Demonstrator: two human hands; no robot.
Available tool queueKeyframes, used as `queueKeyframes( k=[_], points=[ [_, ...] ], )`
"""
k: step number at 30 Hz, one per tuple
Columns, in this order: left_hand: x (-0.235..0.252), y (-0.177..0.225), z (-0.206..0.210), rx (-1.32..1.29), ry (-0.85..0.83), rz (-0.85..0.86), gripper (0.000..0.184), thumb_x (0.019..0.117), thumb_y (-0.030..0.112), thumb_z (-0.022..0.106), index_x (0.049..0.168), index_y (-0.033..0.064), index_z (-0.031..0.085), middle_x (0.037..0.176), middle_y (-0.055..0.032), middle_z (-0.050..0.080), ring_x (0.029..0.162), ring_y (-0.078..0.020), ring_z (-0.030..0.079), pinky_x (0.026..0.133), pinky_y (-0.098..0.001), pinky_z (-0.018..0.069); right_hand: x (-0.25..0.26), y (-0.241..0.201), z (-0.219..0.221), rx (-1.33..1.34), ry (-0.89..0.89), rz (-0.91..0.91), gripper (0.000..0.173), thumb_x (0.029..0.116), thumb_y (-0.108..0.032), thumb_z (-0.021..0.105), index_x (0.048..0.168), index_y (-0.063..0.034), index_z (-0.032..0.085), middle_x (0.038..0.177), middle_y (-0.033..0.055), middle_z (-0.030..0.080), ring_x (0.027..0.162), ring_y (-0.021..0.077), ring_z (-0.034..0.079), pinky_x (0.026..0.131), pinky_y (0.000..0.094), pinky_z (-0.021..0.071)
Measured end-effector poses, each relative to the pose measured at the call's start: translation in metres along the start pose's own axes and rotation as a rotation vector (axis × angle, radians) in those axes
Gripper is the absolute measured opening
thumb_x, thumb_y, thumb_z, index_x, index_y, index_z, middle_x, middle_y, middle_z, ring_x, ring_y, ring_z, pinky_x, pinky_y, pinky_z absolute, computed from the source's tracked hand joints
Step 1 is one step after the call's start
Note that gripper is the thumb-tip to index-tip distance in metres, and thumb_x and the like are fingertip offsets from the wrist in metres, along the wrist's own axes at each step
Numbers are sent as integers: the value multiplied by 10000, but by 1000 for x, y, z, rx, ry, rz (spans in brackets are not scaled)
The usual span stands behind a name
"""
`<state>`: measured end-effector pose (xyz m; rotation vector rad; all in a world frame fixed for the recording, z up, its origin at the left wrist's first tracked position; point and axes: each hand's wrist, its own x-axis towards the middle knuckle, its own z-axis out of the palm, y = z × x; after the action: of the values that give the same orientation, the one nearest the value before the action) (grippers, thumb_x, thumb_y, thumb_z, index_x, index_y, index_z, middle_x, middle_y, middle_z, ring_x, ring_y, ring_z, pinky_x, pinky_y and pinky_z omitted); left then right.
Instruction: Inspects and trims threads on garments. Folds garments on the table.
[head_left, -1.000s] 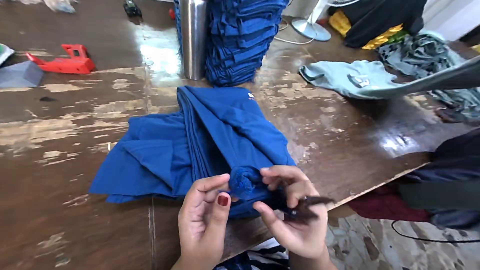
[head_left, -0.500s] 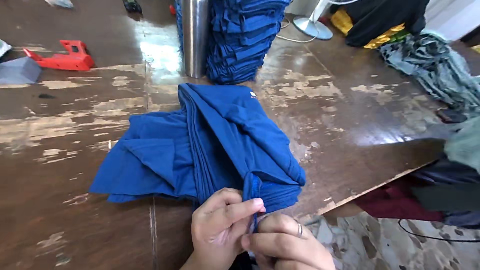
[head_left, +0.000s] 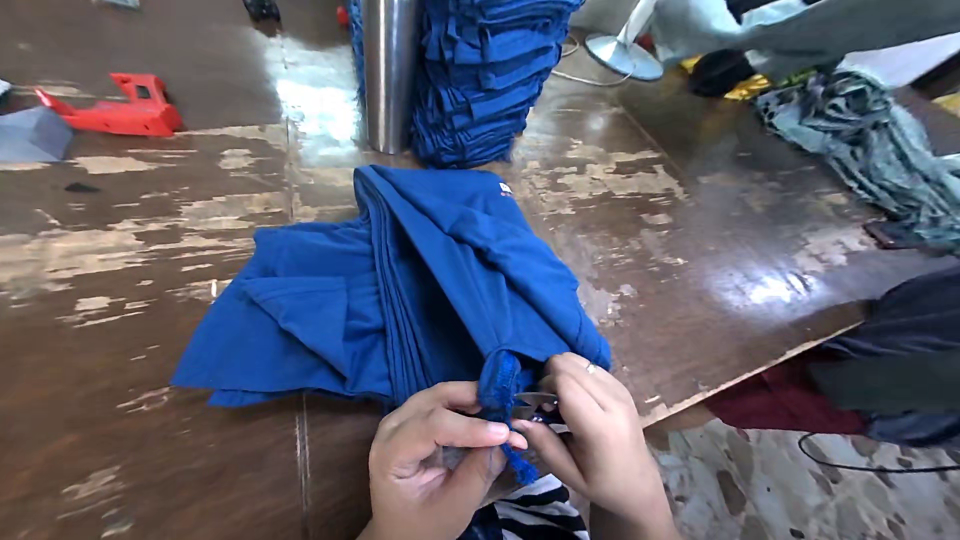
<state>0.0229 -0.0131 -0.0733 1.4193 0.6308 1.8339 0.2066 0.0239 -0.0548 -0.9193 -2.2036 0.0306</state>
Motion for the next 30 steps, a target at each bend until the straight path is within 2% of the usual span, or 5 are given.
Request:
queueKeyframes(
  k=[11, 19, 23, 27, 30],
  points=[
    [-2, 0, -2, 84, 9, 0, 149, 902, 88, 689, 1039, 134, 653, 1137, 49, 706, 1079, -29, 665, 918, -189, 554, 4, 2, 0, 90, 79, 39, 446, 1072, -462, 432, 849, -87, 521, 735, 44, 518, 691, 113, 534, 644, 239, 451],
    [1, 12, -19, 501, -102, 185, 159, 900, 5, 704, 851, 71, 568, 954, -16, 706, 950, -97, 695, 855, -220, 590, 6, 29, -4, 628, 242, 85, 173, 894, 7, 571, 981, -138, 534, 1016, -13, 728, 952, 58, 694, 842, 217, 564],
    [3, 30, -29, 576, -260, 1, 135, 942, 46, 681, 824, 52, 616, 958, -33, 755, 929, -79, 703, 849, -194, 565, -6, 29, -13, 517, 10, 76, 10, 946, -119, 495, 945, -118, 506, 905, 19, 621, 894, 82, 584, 828, 223, 460],
    [3, 36, -29, 507, -238, -128, 143, 948, 79, 692, 856, 59, 584, 953, -30, 752, 936, -57, 709, 837, -185, 576, -12, 18, -20, 182, -187, 3, 556, 1039, -623, 368, 837, -127, 522, 867, 61, 536, 875, 192, 517, 807, 336, 414],
    [2, 36, -26, 487, -210, -165, 156, 963, 109, 686, 891, 73, 553, 954, -20, 728, 944, -40, 700, 818, -166, 575, -14, 12, -21, -16, -233, -41, 575, 1038, -640, 329, 826, -149, 539, 888, 60, 526, 891, 228, 510, 775, 356, 401]
  ],
)
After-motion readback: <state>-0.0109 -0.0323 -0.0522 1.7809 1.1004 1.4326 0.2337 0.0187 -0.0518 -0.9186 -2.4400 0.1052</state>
